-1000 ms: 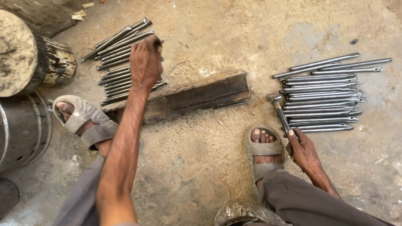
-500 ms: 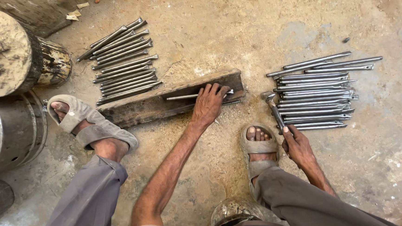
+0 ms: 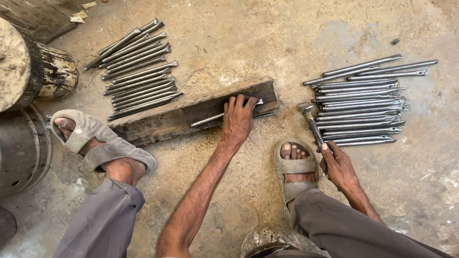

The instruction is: The person repeatedly picks metal rods from a pile, places them on a wooden block, and strikes them with a hammer to shape the ends. The shaped rods are set aside in a separate pile. The process is repeated for multiple rods throughout the clip.

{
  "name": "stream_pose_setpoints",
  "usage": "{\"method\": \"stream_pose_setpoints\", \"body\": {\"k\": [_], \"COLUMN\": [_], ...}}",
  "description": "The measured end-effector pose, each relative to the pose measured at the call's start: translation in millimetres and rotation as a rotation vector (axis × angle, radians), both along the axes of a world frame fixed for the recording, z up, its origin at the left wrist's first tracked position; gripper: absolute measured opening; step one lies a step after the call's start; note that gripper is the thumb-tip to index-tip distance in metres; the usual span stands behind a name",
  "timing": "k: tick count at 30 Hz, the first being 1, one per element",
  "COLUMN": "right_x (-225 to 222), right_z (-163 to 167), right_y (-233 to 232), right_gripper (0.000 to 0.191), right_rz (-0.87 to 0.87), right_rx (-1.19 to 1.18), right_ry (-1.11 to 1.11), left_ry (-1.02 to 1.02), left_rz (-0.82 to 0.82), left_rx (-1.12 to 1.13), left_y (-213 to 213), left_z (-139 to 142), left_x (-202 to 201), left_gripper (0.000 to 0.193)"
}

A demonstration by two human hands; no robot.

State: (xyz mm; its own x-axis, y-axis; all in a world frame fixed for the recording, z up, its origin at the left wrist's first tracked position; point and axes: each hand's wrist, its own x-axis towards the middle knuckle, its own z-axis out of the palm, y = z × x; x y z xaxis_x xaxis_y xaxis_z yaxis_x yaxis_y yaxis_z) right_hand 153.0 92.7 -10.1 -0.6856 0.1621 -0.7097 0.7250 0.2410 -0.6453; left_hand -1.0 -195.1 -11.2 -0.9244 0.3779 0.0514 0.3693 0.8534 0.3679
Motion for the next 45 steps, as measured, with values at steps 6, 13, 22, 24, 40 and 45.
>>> {"method": "stream_pose_setpoints", "body": {"k": [6,13,22,24,40,45], "right_x": [0.6,0.3,4.6,5.4,3.2,2.6], "right_z": [-0.4,1.6,-4.6,-6.0,1.7,2.5], "right_y": [-1.5,-3.4,-4.0,-4.3,-8.2,-7.4], "right_gripper": [0.038,0.039,0.039,0.038,0.038,0.036], "right_rz": [0.004,0.009,0.01,-0.008,-0.002,0.005], "right_rx": [-0.015,0.01,0.003,-0.027,0.005,-0.01], "right_ry": [0.014,-0.019,0.003,0.022,-0.012,0.011], "left_ry": [0.032,-0.028,-0.019,-0.03,-0.071,-0.071], "left_rz": [0.029,0.13,0.214,0.234,0.214,0.145], "left_rx": [0.0,-0.145,-0.231,-0.208,-0.193,-0.144], "left_y": [-5.5,0.8,9.4,12.6,15.1,10.1], "left_z": [-8.3,-30.6,-33.0,-33.6,-15.9,-17.3], "left_x": [-2.7,-12.9,-6.0,-7.4,-9.9,-4.5], "left_gripper": [0.021,0.039,0.042,0.044,0.037,0.032]}}
